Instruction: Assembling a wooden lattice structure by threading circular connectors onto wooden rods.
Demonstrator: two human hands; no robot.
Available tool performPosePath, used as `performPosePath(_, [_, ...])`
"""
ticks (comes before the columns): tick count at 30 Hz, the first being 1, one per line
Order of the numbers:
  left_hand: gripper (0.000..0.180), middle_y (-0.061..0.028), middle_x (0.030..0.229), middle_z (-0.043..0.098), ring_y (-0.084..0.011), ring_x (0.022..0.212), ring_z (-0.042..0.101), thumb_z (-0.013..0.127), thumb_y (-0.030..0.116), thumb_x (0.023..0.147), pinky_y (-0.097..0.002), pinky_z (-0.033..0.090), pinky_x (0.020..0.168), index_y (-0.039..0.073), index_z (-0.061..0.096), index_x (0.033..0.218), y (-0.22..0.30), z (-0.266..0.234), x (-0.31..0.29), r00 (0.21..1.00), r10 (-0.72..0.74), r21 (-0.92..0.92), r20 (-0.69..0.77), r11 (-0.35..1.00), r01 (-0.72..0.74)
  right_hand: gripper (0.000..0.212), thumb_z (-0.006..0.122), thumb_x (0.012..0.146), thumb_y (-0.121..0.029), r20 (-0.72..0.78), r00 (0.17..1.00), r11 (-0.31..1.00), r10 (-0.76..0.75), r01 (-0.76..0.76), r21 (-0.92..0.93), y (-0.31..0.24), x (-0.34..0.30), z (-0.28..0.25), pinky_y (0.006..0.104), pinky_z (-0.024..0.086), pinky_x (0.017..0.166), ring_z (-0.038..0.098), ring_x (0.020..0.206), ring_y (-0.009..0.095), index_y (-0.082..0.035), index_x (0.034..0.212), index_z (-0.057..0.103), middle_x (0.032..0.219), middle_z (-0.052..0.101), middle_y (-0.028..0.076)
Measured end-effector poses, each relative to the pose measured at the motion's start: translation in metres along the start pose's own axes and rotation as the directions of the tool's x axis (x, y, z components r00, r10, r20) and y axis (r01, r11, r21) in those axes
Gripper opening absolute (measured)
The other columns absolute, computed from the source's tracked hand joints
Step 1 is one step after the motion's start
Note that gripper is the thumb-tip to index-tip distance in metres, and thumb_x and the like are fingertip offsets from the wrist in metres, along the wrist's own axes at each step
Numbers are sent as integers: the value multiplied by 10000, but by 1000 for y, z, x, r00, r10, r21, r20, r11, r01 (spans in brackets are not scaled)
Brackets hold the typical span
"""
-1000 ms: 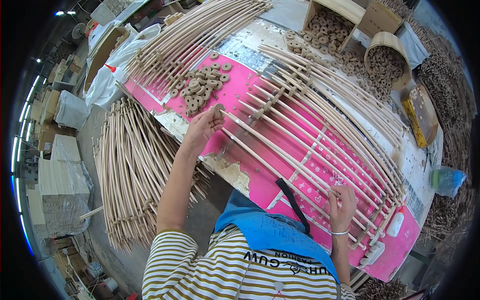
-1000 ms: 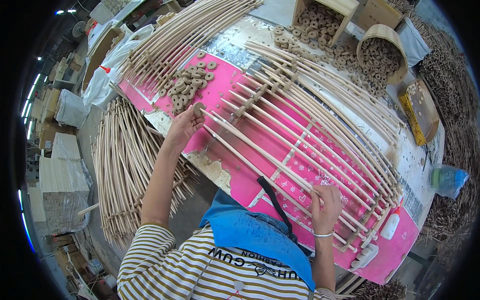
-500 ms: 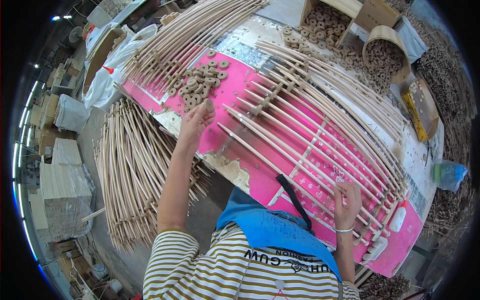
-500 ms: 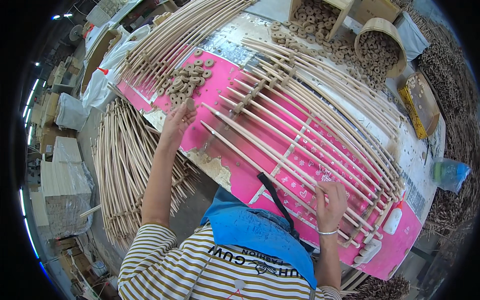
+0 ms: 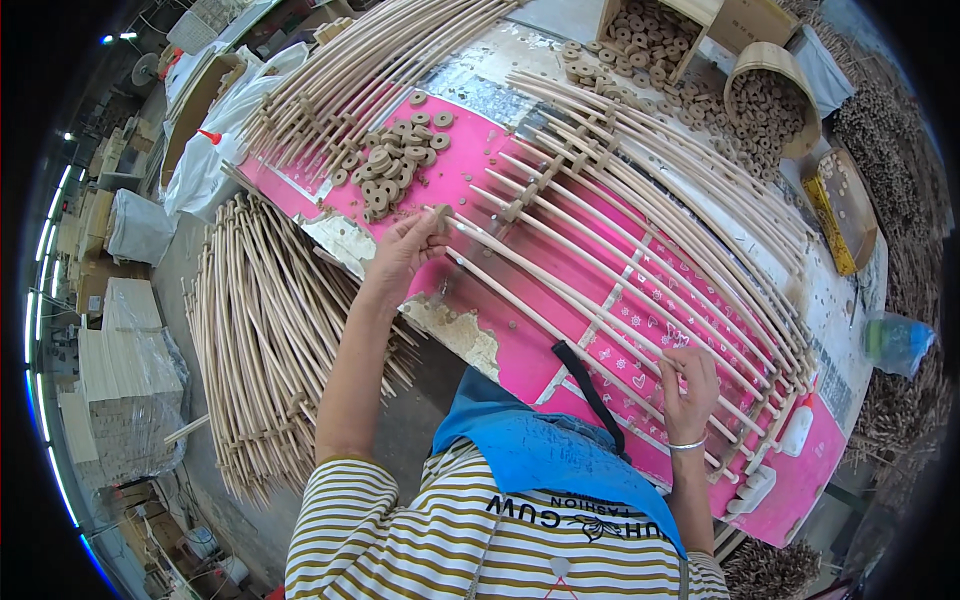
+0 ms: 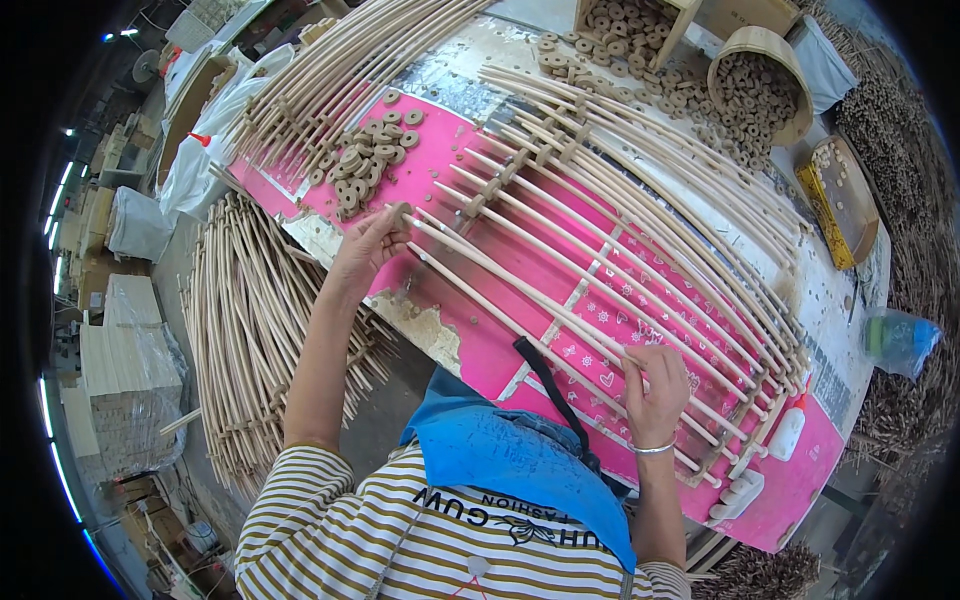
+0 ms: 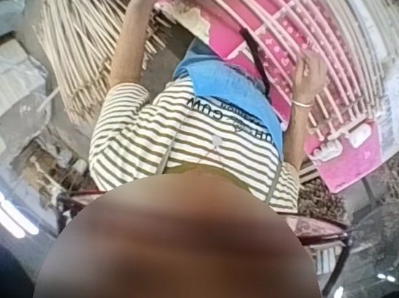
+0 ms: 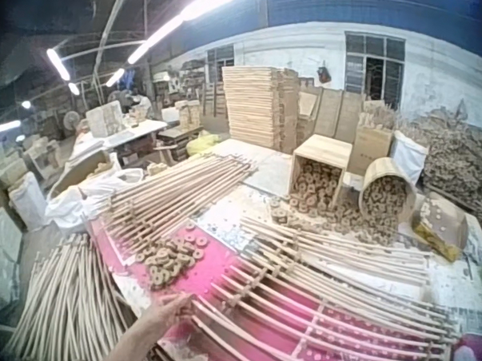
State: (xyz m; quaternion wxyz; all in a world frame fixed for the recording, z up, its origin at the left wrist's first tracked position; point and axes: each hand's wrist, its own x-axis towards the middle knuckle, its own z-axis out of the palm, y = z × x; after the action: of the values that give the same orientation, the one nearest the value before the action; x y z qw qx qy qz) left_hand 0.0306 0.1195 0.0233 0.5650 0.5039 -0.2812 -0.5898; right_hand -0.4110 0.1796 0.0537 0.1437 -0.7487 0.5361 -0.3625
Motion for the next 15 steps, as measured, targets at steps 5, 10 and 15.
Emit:
performPosePath(5, [375, -5, 977, 688, -78, 872, 636, 673, 375, 1019, -224, 512, 741, 47, 712, 1196, -4, 9, -6, 996, -55, 154, -71, 986, 65, 148, 753, 820, 23, 4, 1000, 1000, 30, -30, 5, -7, 7, 4, 369, 511, 707, 657, 800, 278, -30, 948, 702, 892, 680, 112])
performPosePath(10, [360, 11, 960, 672, -58, 851, 609, 675, 371, 1018, -219, 501, 734, 49, 720, 1173, -8, 12, -6, 997, -72, 165, -33, 983, 76, 122, 760, 848, -40, 53, 997, 994, -56, 60, -89, -3, 11, 0, 380, 505, 706, 655, 798, 287, -26, 958, 708, 871, 678, 117])
performPosePath(15, [374, 15, 954, 667, -83, 828, 593, 633, 385, 1039, -245, 470, 738, 58, 708, 1206, -25, 13, 9, 998, 44, 352, 43, 934, -56, 186, 742, 882, -189, 124, 990, 996, 64, -56, -65, 1, 9, 10, 415, 491, 689, 636, 790, 304, -69, 1008, 677, 884, 648, 111])
